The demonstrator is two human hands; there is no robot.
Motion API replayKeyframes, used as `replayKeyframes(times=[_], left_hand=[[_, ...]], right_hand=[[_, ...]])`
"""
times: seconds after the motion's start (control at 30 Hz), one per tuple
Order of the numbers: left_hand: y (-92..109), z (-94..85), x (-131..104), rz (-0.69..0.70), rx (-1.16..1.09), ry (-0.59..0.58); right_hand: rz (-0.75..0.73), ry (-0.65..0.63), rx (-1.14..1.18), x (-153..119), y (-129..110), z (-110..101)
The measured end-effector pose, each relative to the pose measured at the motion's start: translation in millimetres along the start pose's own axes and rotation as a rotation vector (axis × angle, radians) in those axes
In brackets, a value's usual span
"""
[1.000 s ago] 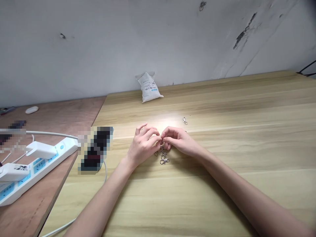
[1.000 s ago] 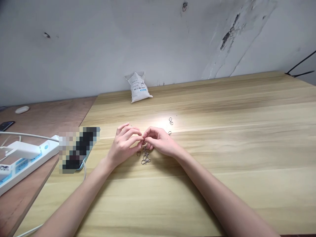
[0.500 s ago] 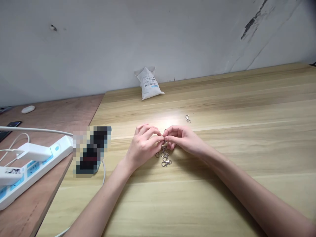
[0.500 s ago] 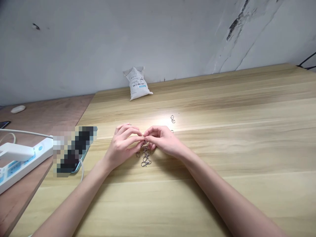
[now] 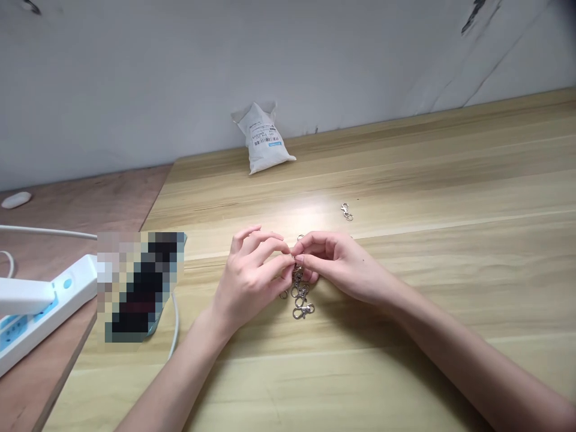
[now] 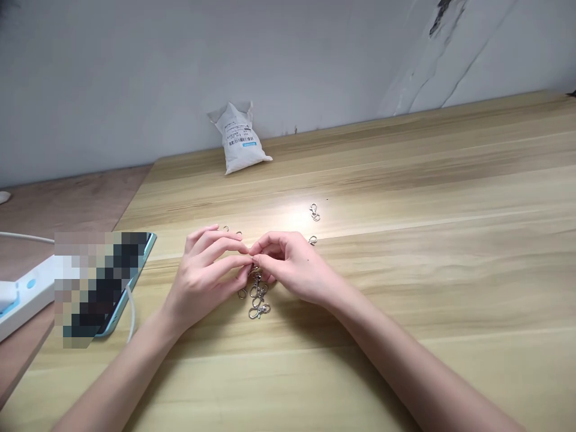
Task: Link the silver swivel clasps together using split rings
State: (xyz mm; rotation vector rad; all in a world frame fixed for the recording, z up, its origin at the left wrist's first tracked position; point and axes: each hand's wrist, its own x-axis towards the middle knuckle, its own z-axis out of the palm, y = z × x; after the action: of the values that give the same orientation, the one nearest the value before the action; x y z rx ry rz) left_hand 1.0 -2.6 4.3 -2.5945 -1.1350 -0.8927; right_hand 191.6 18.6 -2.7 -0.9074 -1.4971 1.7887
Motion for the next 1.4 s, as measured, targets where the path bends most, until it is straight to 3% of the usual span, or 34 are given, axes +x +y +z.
replayKeyframes(times=[0.17,0.37,0.63,0.8,1.03,1.4], left_hand=[[3,-2.0,1,-0.056,-0.028,0.036],[9,-5.2,3,-0.206,-0.264,0.022],[8,-6.6,1,-0.458,-0.619,-0.07],[8,-6.0,0,-0.547,-0.767,-0.065],[9,-5.6,1,-0.55,-0.774,-0.126],[14,-8.7,4,-0.459,-0.561,-0.156]], right_hand=[[-0.045,0.021,-0.05,0,1,-4],[-0.147,0.014,-0.286,-6,-4,-7],[-0.1,-0.008,-0.116,-5,-5,-9],[-0.109,0.029,-0.061,-4,-6,-9],[-0.08,-0.017,0.076,-3,-9,-8],[-0.11,-0.009,0.005,-5,-11,-9]])
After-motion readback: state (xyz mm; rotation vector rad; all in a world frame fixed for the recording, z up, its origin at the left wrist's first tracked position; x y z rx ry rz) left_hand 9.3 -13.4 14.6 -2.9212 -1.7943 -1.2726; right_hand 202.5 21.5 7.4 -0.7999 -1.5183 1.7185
